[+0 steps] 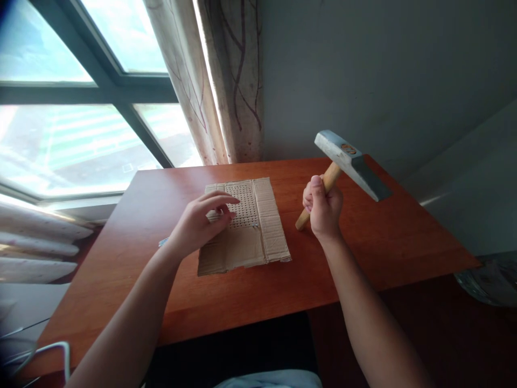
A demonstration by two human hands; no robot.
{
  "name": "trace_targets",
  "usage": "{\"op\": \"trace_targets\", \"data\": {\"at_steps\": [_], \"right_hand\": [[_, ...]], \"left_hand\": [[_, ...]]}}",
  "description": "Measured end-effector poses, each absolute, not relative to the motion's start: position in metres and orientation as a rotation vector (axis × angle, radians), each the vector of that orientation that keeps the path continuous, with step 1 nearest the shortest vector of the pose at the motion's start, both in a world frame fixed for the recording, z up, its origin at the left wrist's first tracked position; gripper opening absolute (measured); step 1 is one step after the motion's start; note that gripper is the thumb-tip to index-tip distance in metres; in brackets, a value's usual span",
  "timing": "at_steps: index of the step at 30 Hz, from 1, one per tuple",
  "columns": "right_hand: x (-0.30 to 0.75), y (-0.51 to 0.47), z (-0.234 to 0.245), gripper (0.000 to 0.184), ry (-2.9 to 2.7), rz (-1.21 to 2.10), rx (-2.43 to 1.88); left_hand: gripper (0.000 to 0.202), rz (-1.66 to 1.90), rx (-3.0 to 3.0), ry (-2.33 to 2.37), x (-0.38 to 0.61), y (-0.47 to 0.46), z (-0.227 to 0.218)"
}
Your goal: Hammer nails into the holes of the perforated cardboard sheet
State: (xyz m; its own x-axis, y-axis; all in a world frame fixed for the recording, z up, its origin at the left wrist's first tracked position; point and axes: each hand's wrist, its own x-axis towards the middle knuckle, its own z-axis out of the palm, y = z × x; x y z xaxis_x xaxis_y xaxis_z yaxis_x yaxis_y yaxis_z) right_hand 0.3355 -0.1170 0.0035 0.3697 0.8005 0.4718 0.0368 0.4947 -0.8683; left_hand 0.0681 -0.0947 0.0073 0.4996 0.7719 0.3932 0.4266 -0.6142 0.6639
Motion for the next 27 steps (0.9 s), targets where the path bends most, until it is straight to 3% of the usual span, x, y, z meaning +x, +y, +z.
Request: {"op": "trace_targets", "data": {"at_steps": [4,10,14,27], "right_hand": [[0.338,-0.113,0.004,0.059,-1.073,0.572,-0.996],[0.337,-0.116,0.004,0.058,-1.083,0.558,-1.012],[0.336,-0.119,0.004,0.055,-1.091,0.529,-1.021],[0.336,-0.121,0.001,0.054,-1.086,0.516,-0.989]], "left_hand": [[0.022,1.099,2.197,1.243,0.029,-0.082,0.012],[0.028,0.386,2.424,1.574,-0.047,-0.082,-0.006],[0.026,0.162,2.349,1.634,-0.074,-0.090,-0.022],[0.023,0.119,2.314,1.679,-0.075,-0.092,-0.032]]}}
